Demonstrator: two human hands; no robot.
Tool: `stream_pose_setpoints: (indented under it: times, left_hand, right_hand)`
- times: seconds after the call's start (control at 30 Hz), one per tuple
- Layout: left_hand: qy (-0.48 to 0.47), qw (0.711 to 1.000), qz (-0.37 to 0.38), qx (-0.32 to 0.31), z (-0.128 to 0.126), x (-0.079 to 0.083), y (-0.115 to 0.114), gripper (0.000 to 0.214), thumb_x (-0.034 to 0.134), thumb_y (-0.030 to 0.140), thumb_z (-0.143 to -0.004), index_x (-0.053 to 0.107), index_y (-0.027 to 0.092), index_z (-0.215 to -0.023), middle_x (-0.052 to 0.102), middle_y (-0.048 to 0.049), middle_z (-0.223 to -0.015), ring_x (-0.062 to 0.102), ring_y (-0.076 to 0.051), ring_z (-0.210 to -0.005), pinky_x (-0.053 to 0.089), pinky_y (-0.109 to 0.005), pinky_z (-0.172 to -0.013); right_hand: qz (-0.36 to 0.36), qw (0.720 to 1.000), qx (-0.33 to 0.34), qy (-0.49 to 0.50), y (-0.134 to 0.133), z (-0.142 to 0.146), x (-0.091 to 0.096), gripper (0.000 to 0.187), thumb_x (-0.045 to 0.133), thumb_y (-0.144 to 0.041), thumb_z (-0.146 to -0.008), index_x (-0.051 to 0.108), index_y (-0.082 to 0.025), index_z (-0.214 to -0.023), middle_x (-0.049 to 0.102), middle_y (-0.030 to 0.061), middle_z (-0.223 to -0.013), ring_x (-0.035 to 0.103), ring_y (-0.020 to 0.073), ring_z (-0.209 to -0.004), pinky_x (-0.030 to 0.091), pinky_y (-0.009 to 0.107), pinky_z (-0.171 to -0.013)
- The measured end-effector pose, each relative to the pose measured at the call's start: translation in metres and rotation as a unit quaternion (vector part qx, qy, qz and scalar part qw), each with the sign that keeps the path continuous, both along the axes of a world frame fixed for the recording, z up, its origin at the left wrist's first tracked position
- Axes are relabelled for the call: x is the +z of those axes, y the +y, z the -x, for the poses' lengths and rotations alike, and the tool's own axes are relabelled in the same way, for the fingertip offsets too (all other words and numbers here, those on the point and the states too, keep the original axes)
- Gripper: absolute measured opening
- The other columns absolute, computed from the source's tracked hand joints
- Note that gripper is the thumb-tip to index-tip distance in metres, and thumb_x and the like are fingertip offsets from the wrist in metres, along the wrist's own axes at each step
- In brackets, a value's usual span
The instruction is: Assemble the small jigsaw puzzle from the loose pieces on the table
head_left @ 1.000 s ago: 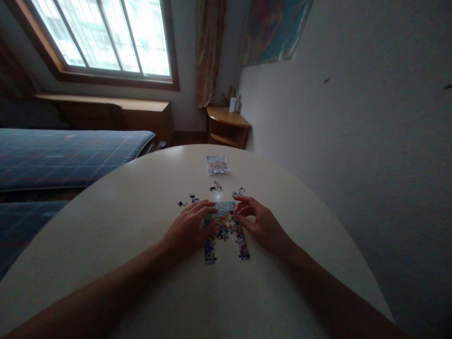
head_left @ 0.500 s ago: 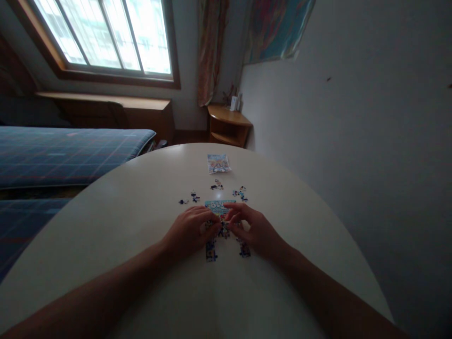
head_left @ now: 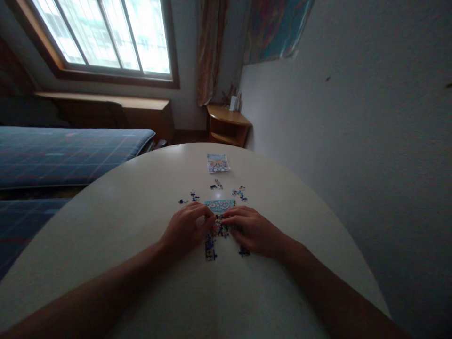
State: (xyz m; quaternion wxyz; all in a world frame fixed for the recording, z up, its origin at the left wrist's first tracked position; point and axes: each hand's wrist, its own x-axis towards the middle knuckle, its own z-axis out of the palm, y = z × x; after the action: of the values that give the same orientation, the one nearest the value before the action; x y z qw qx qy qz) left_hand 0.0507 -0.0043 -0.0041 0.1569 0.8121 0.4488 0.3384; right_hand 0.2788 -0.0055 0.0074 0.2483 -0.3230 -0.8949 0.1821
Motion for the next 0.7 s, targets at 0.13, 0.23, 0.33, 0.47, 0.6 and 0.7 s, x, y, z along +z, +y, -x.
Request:
stream_pose_setpoints:
  times: [0.13, 0.23, 0.33, 0.47, 0.6, 0.7]
  left_hand:
    - [0.007, 1.000, -0.003, 0.003, -0.0009, 0.0008, -0.0004, 0.020, 0.055, 0.026, -0.090, 0.062, 0.020, -0.072, 0.065, -0.0029, -0.076, 0.060, -0.018, -0.076, 0.047, -0.030, -0.073]
    - [0.011, 1.000, -0.003, 0.004, -0.0011, 0.0009, -0.0002, 0.020, 0.055, 0.026, -0.089, 0.061, 0.020, -0.071, 0.065, -0.0028, -0.075, 0.060, -0.019, -0.076, 0.047, -0.030, -0.073]
    - [0.006, 1.000, -0.006, 0.001, -0.0008, -0.0001, 0.0003, 0.019, 0.056, 0.026, -0.089, 0.061, 0.020, -0.071, 0.065, -0.0030, -0.076, 0.059, -0.019, -0.077, 0.047, -0.030, -0.073]
    - [0.000, 1.000, -0.003, -0.004, -0.0003, -0.0009, 0.0005, 0.018, 0.056, 0.025, -0.088, 0.060, 0.020, -0.071, 0.065, -0.0031, -0.077, 0.059, -0.019, -0.077, 0.047, -0.031, -0.073]
    - [-0.008, 1.000, 0.001, -0.012, -0.0003, -0.0001, 0.0000, 0.019, 0.056, 0.024, -0.088, 0.059, 0.019, -0.070, 0.063, -0.0029, -0.074, 0.058, -0.019, -0.075, 0.046, -0.031, -0.072]
    - [-0.023, 0.999, -0.001, -0.033, -0.0001, 0.0009, -0.0006, 0.019, 0.055, 0.023, -0.089, 0.057, 0.019, -0.071, 0.062, -0.0028, -0.074, 0.057, -0.018, -0.076, 0.046, -0.030, -0.072]
  right_hand:
    - [-0.001, 1.000, 0.005, 0.009, 0.0013, 0.0015, -0.0038, 0.034, 0.058, -0.014, -0.087, 0.067, -0.025, -0.118, 0.068, 0.0068, -0.123, 0.058, 0.0204, -0.121, 0.044, 0.044, -0.105]
    - [0.000, 1.000, 0.008, 0.014, 0.0026, 0.0016, -0.0061, 0.031, 0.057, -0.016, -0.090, 0.067, -0.025, -0.118, 0.067, 0.0075, -0.125, 0.056, 0.0212, -0.125, 0.044, 0.045, -0.107]
    - [0.011, 1.000, 0.008, 0.010, 0.0032, 0.0022, -0.0074, 0.029, 0.055, -0.018, -0.092, 0.067, -0.024, -0.118, 0.065, 0.0075, -0.129, 0.053, 0.0215, -0.128, 0.042, 0.045, -0.109]
    - [0.022, 1.000, -0.011, 0.012, 0.0023, 0.0037, -0.0068, 0.034, 0.050, -0.019, -0.095, 0.060, -0.021, -0.127, 0.064, 0.0096, -0.131, 0.050, 0.0214, -0.132, 0.040, 0.046, -0.111]
    - [0.005, 0.997, -0.061, 0.046, 0.0001, 0.0049, -0.0033, 0.032, 0.051, -0.018, -0.095, 0.059, -0.022, -0.126, 0.066, 0.0096, -0.125, 0.054, 0.0206, -0.125, 0.042, 0.045, -0.107]
    - [-0.023, 0.995, -0.072, 0.066, -0.0016, 0.0061, 0.0002, 0.029, 0.060, -0.020, -0.090, 0.061, -0.023, -0.119, 0.069, 0.0077, -0.116, 0.060, 0.0206, -0.115, 0.045, 0.043, -0.102]
